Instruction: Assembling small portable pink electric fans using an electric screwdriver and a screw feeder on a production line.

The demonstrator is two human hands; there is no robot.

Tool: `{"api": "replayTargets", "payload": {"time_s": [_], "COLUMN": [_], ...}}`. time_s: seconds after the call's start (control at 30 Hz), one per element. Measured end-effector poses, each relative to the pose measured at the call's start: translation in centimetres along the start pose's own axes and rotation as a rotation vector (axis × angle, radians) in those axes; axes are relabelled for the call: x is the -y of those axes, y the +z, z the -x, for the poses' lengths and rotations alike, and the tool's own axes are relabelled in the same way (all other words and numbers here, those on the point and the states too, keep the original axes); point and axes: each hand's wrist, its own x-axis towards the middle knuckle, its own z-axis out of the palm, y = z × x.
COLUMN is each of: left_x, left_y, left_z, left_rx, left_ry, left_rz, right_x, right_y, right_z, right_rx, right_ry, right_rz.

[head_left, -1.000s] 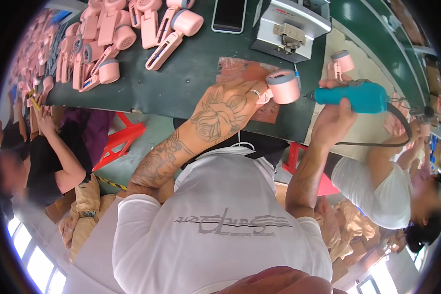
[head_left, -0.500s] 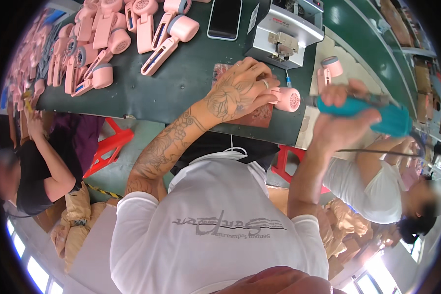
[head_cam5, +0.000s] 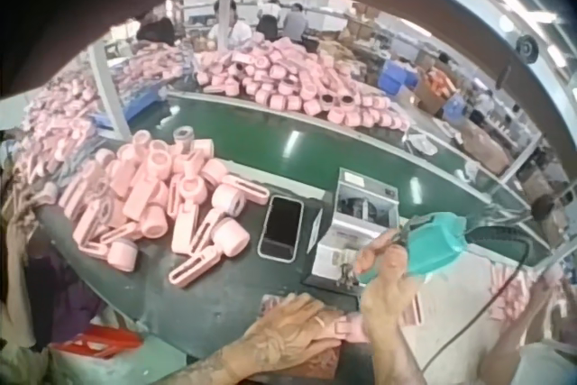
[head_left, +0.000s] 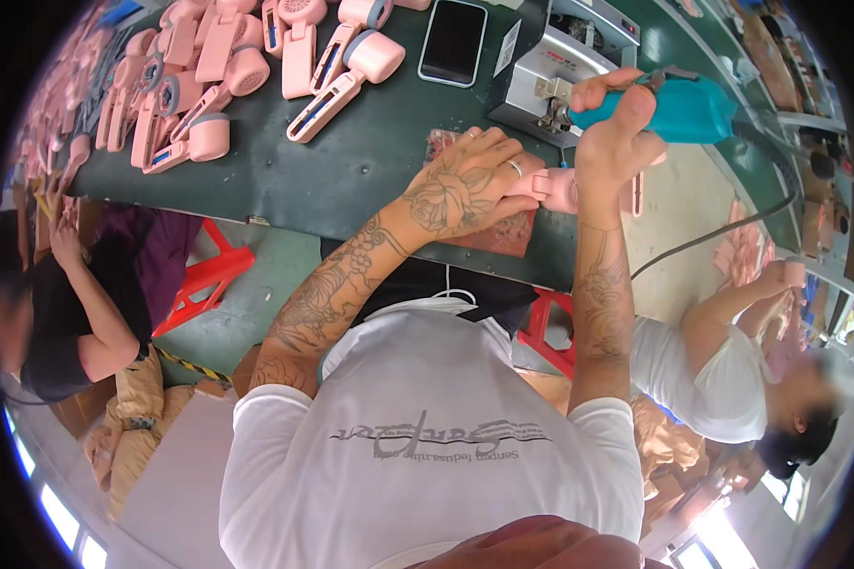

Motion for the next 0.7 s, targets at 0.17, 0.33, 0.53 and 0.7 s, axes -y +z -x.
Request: {"api": "replayTargets", "payload": {"time_s": [0.17, 0.33, 0.53, 0.7], "left_x": [0.3, 0.2, 0.2, 0.2], "left_y": [0.1, 0.1, 0.1, 0.1], "left_z": [0.1, 0.0, 0.1, 0.0], "left_rx": [-0.008, 0.004, -0.006, 0.008], "left_ry": [-0.021, -0.008, -0.009, -0.007], "left_rz": [0.045, 0.016, 0.010, 0.006], "right_x": [2.4, 4.3, 4.3, 3.6], "right_y": [0.3, -1.7, -1.5, -1.8], "right_z": [0.7, 2.7, 3.3, 3.8], "right_rx": [0.036, -0.010, 0.033, -0.021], "right_ry": [0.210, 0.252, 0.245, 0.229], "right_rz": [0.070, 0.083, 0.107, 0.006]}}
